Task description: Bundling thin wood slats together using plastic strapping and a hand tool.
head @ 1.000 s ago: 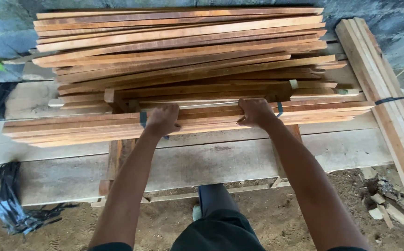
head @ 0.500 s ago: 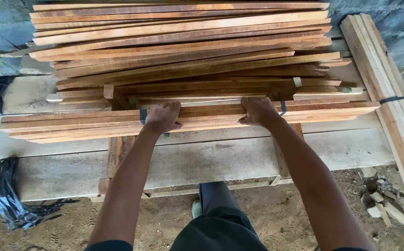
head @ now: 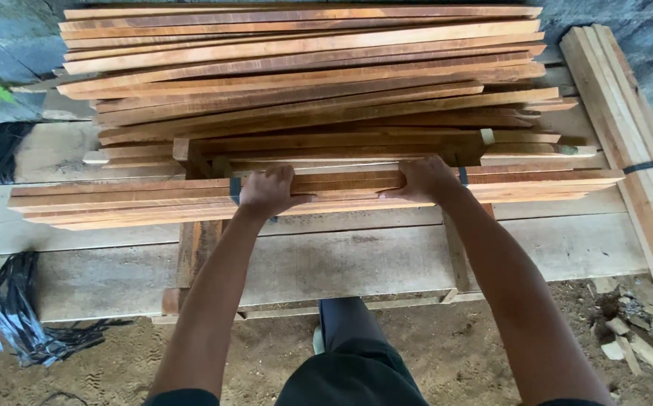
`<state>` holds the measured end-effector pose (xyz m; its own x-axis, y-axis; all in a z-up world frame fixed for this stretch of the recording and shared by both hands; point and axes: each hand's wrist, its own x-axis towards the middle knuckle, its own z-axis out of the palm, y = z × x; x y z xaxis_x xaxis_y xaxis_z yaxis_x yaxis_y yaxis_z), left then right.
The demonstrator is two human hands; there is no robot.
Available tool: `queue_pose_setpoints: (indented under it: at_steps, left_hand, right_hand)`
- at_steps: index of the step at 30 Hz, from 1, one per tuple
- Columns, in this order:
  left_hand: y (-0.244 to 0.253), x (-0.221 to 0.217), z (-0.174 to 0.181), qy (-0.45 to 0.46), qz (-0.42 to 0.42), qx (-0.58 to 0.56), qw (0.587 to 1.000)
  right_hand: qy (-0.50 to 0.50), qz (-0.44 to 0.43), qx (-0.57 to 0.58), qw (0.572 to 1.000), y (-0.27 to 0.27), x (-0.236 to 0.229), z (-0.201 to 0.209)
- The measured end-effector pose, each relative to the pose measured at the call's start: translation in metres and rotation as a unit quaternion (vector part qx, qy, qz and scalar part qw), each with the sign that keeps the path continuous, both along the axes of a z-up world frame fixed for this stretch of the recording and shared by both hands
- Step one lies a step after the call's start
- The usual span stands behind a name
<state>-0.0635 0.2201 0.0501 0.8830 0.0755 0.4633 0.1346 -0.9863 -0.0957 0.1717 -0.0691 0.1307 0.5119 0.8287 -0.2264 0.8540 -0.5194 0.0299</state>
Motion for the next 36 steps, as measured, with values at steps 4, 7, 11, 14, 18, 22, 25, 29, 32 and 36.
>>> queue_pose_setpoints:
  at_steps: [4, 7, 11, 14, 18, 22, 25, 29, 32, 36]
  left_hand:
    - [0.008, 0.002, -0.011, -0.04, -0.017, 0.045, 0.998]
    - [0.007, 0.001, -0.003, -0.043, -0.023, 0.042, 0.998]
    - [0.004, 0.0, -0.007, -0.043, -0.005, 0.034, 0.998]
    - [0.001, 0.001, -0.007, -0.043, 0.015, 0.027, 0.999]
    - [-0.002, -0.001, -0.004, -0.047, 0.02, -0.011, 0.999]
    - [-0.01, -0.002, 0.001, -0.036, 0.042, -0.018, 0.998]
    - [-0.015, -0.006, 0.011, -0.026, 0.064, -0.016, 0.997]
    - [-0.019, -0.006, 0.021, -0.006, 0.073, -0.033, 0.997]
    - [-0.021, -0.007, 0.026, -0.004, 0.071, -0.037, 0.997]
    - [-0.012, 0.001, 0.008, 0.006, 0.045, -0.055, 0.997]
  right_hand:
    - [-0.016, 0.006, -0.004, 1.0, -0.001, -0.001, 0.002]
    - [-0.057, 0.028, 0.003, 0.998, -0.002, 0.01, -0.014]
    - [-0.03, 0.014, 0.017, 0.999, -0.003, 0.005, -0.013]
    - [-0.059, 0.024, 0.03, 0.998, -0.005, 0.005, -0.018]
    - [-0.104, 0.021, 0.054, 0.993, -0.006, 0.009, -0.035]
    - [-0.14, 0.05, 0.091, 0.985, -0.01, 0.014, -0.048]
    - [-0.218, 0.067, 0.106, 0.968, -0.014, 0.015, -0.05]
    - [-0.178, 0.075, 0.153, 0.969, -0.014, 0.011, -0.043]
    - [-0.164, 0.073, 0.139, 0.974, -0.014, 0.007, -0.036]
    - [-0.112, 0.045, 0.08, 0.99, -0.012, 0.008, -0.029]
